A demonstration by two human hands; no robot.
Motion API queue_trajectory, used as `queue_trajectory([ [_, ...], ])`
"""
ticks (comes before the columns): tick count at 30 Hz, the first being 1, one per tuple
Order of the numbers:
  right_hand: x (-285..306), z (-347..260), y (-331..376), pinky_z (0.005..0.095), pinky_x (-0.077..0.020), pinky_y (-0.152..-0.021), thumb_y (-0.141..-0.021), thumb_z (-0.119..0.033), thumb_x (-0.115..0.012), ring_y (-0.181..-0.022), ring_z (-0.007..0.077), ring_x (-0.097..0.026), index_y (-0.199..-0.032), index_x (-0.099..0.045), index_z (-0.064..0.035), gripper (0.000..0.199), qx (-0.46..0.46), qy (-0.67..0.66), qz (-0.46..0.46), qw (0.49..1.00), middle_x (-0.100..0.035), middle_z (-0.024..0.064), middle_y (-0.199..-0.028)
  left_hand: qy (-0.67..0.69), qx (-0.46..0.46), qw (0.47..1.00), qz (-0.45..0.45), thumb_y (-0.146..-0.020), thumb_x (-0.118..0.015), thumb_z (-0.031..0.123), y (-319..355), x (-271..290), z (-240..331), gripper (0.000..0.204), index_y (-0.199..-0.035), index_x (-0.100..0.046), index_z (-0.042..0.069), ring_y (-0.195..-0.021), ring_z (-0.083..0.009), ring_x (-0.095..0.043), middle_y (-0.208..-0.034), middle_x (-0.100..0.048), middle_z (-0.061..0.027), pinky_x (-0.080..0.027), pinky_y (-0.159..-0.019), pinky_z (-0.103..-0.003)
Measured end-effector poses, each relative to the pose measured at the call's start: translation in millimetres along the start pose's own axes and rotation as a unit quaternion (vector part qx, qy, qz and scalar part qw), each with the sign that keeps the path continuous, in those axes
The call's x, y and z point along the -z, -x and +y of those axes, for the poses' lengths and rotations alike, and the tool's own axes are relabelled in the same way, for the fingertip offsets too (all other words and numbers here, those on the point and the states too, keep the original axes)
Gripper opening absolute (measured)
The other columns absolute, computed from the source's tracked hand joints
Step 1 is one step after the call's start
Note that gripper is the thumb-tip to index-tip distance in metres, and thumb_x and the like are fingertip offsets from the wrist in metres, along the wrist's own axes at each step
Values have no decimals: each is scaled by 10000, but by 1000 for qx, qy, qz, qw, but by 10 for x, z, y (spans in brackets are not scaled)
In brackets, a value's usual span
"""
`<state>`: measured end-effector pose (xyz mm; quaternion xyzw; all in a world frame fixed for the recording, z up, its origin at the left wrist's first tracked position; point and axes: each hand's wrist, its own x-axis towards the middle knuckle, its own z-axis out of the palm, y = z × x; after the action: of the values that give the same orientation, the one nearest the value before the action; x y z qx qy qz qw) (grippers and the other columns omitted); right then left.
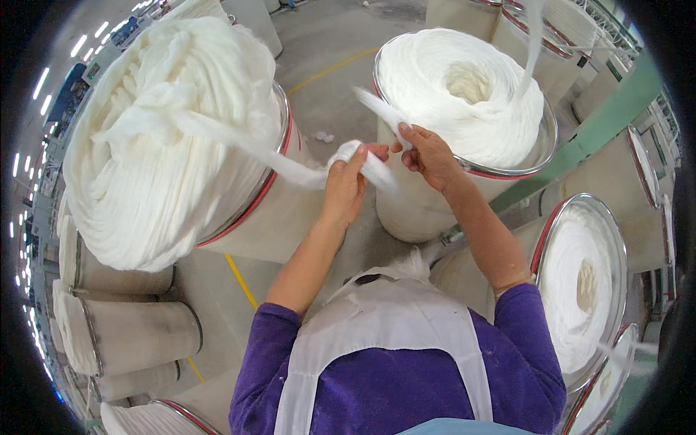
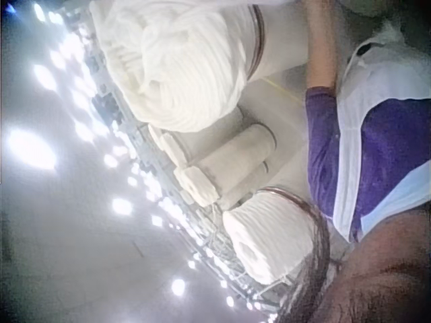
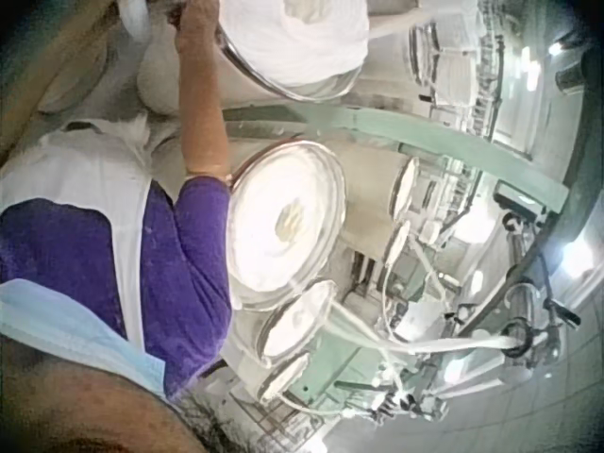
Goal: The person handles large white textile roving bundles in a factory, lifting and placing them onto cylindrical containers. They use a small wooden stick to guide and secure the roving strands, then move between containers to repeat the process.
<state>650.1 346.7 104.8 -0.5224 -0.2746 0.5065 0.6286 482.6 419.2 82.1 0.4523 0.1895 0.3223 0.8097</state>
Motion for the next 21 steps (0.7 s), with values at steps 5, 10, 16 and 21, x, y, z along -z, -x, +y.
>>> queue_trajectory([
  [5,38,104,26,190,-346,-506,-873,-331,-675,-576,35,-486,-992,-587,-108,267,33,-5,-23,999,-595,-35,-787,24,-8,999,37,-981,-494,294,-136,-132,62,364,-1133,-586,-24,-1017,-178,-571,-1087,-617,-88,-448,-900,-318],
  [10,14,195,24,193,-329,-509,-768,-286,-775,-645,36,-476,-1040,-591,-84,385,64,27,-61,996,-581,-50,-805,67,-6,995,67,-969,-524,228,-172,-130,77,309,-1174,-552,-2,-1028,-188,-574,-1101,-603,-75,-456,-906,-336],
  [16,-11,226,-31,189,-336,-515,-747,-202,-780,-666,37,-487,-1069,-588,-80,394,46,-14,-20,999,-597,-43,-847,-9,-46,998,40,-899,-610,97,-128,-112,84,411,-1277,-476,3,-1015,-171,-577,-1133,-585,-62,-468,-899,-340],
  [21,1,223,-49,193,-342,-512,-747,-209,-783,-664,37,-495,-1065,-588,-79,395,39,-6,1,999,-609,-36,-852,50,-41,997,52,-912,-595,103,-139,-74,59,408,-1287,-481,-10,-1023,-163,-576,-1138,-587,-64,-475,-896,-332],
])
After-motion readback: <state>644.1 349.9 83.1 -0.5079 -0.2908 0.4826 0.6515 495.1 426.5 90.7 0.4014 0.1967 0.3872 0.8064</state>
